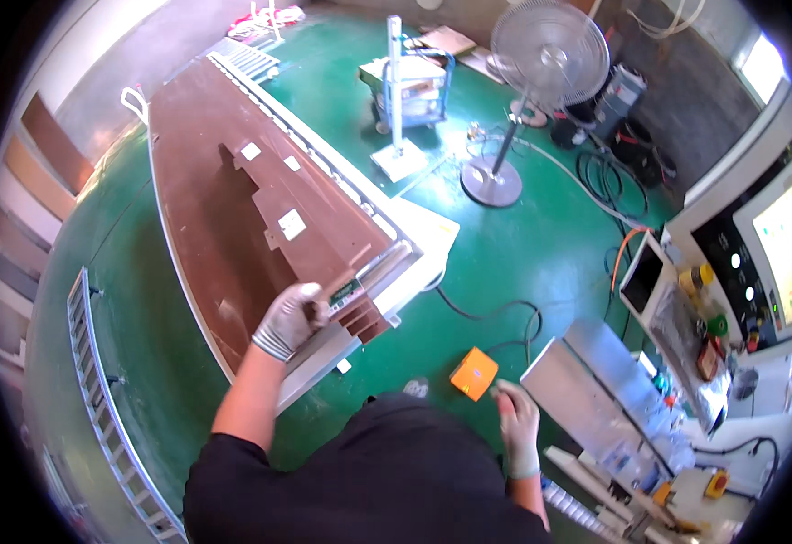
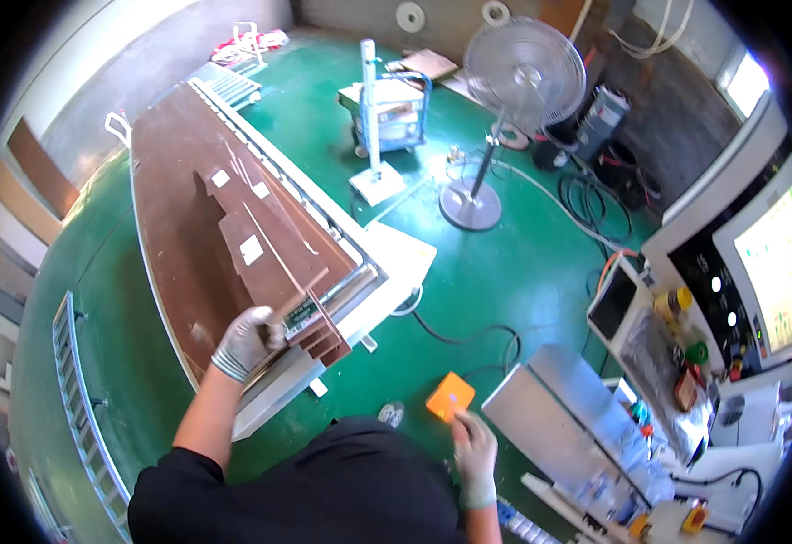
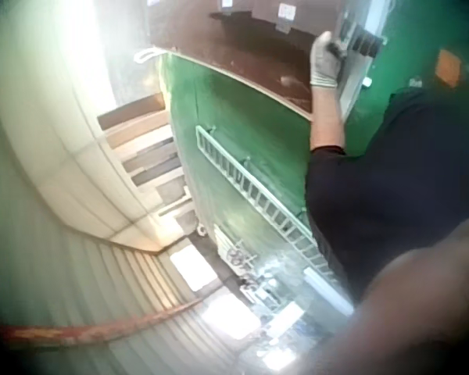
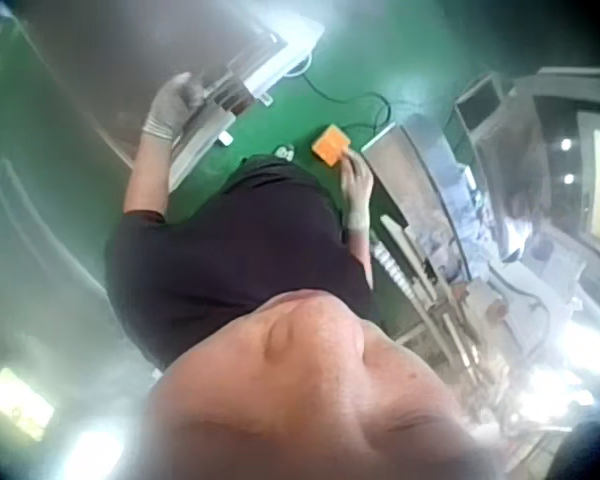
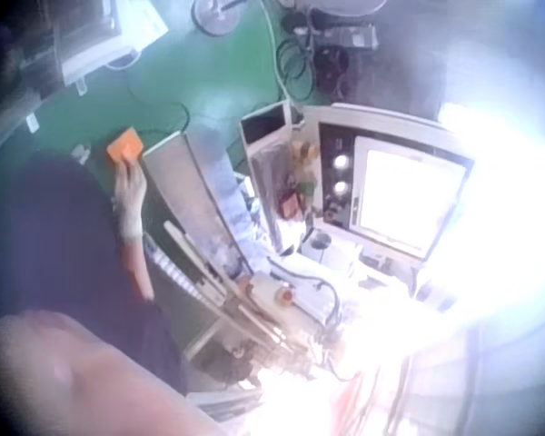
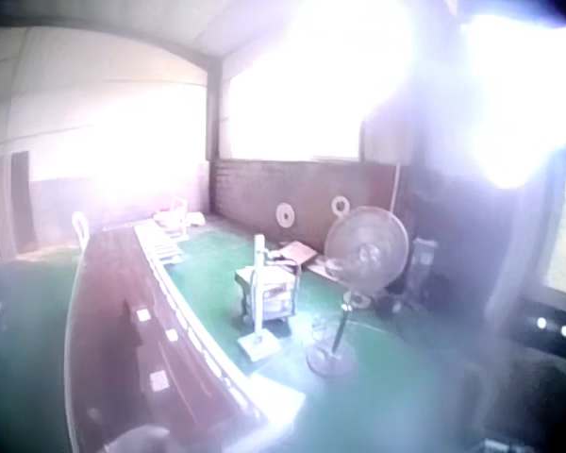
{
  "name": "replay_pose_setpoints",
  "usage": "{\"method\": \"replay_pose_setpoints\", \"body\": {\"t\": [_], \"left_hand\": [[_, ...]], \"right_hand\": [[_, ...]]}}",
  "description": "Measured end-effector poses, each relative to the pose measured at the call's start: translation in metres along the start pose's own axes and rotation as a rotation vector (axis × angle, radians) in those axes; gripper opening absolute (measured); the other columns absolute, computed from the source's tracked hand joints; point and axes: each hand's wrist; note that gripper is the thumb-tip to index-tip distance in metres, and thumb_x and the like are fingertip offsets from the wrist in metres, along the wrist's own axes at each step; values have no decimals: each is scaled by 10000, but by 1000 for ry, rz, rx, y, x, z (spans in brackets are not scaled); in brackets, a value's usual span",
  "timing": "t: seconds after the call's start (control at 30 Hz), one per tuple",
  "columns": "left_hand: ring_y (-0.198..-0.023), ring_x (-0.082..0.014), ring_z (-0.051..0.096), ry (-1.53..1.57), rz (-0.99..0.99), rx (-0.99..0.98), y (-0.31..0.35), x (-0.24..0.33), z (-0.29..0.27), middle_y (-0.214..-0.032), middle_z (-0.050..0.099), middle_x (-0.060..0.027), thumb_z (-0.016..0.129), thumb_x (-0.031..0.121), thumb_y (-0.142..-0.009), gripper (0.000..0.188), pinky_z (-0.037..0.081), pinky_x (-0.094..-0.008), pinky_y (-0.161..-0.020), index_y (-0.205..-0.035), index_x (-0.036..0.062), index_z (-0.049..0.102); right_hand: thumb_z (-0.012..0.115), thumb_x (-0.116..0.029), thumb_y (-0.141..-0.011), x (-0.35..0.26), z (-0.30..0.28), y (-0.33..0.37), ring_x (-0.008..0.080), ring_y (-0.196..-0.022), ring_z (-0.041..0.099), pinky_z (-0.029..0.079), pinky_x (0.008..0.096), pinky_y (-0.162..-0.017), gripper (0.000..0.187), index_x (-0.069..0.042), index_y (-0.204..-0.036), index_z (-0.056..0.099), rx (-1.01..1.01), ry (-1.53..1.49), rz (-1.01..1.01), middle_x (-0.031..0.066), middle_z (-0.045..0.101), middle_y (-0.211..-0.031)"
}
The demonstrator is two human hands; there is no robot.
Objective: The person picks up wooden planks from a stack and feeds them one at a time into the intake slot of a woodworking machine.
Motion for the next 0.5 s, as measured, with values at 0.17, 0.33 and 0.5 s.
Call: {"method": "replay_pose_setpoints", "body": {"t": [0.17, 0.33, 0.5], "left_hand": [[-762, -136, 621, -269, -167, -133, 7, -89, 156, -889, 688, -35, 706, 242, -966, 248, 512, -296, -731, -1078, 23, 674], [-875, -103, 631, -632, -205, -555, -13, -230, 182, -968, 722, -56, 660, 64, -896, 153, 535, -321, -737, -1028, -10, 686], [-897, -266, 720, -949, -116, -1191, -16, -248, 251, -985, 735, -149, 721, 245, -921, 259, 555, -396, -781, -1051, 21, 703]], "right_hand": [[762, -478, -906, -87, 10, -49, 410, -1322, 554, 446, 466, -1103, 724, -11, -1419, 557, -69, 183, -418, 231, 580, -1417], [780, -438, -828, -77, -10, -39, 434, -1373, 465, 391, 506, -1140, 906, -20, -1532, 393, 50, 446, -152, 243, 468, -1487], [804, -267, -745, -34, -56, 22, 431, -1303, 547, 456, 507, -1076, 876, -25, -1507, 447, 223, 429, 97, 244, 558, -1408]]}}
Point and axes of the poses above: each hand's wrist, its own y-axis away from the middle knuckle, its own z-axis out of the palm, x = y × z
